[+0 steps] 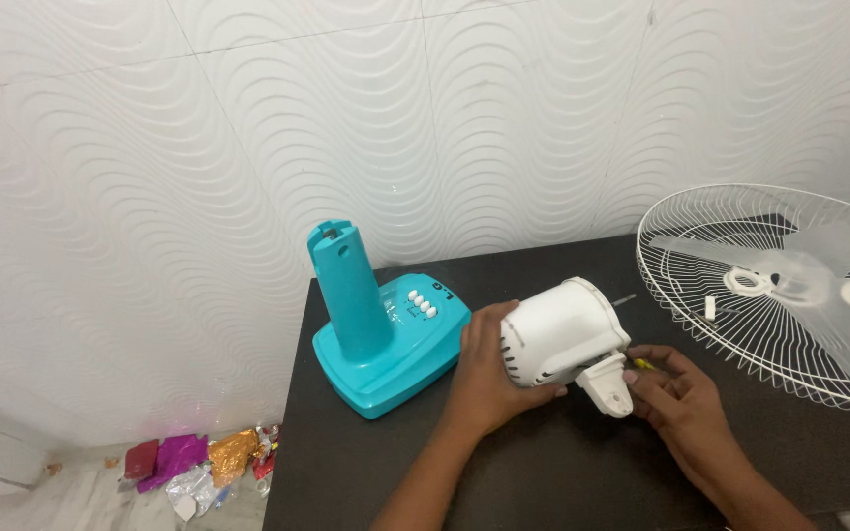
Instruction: The person assembles an electric fan by attaching the white motor housing to the teal stand, aligning the parts, and securing them with a screwdriver. The fan blade and cage remain disassembled on the table.
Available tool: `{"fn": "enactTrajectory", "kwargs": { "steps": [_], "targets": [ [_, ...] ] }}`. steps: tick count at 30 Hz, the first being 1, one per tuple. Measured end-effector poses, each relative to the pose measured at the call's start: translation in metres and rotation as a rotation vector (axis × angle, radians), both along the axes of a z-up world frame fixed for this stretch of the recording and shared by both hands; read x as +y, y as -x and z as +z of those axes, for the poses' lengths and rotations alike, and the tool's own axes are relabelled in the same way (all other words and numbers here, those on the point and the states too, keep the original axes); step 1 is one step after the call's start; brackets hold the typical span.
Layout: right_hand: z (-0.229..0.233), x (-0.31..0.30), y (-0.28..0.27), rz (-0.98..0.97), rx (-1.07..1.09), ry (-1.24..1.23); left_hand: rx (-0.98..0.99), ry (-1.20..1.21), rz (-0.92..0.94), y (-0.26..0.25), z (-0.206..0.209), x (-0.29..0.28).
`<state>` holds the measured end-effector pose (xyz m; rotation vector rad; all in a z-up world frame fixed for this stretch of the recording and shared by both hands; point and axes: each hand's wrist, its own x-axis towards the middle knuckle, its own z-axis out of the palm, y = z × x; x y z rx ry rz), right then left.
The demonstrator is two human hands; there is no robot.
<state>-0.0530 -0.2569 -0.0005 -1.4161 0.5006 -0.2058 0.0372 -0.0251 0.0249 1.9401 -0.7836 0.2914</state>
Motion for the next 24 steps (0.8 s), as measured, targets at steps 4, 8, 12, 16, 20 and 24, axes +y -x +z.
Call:
{"fn": "enactTrajectory", "kwargs": {
  "steps": [4,8,12,16,20,24],
  "targets": [
    [-0.001,0.001,0.000,-0.006,0.009,0.039,-0.042,0.035,0.051,0.002,-0.005,-0.008],
    [-0.002,-0.001,-0.001,0.002,0.002,0.013,-0.074,0.131,0.071,0.004,-0.009,-0.010],
    [-0.006,-0.005,0.001,0.017,-0.044,-0.012,-0.082,0.221,0.091,0.005,-0.007,-0.010],
    [-0.019,-0.013,-0.002,0.018,-0.055,-0.046,-0.039,0.242,0.131,0.005,-0.001,-0.010],
    [-0.025,-0.020,-0.004,0.094,-0.158,-0.114,0.014,0.265,0.129,0.006,0.003,-0.009],
    [-0.006,-0.019,-0.006,0.071,-0.040,-0.072,0.025,0.300,0.123,0.008,0.004,-0.008]
  ]
}}
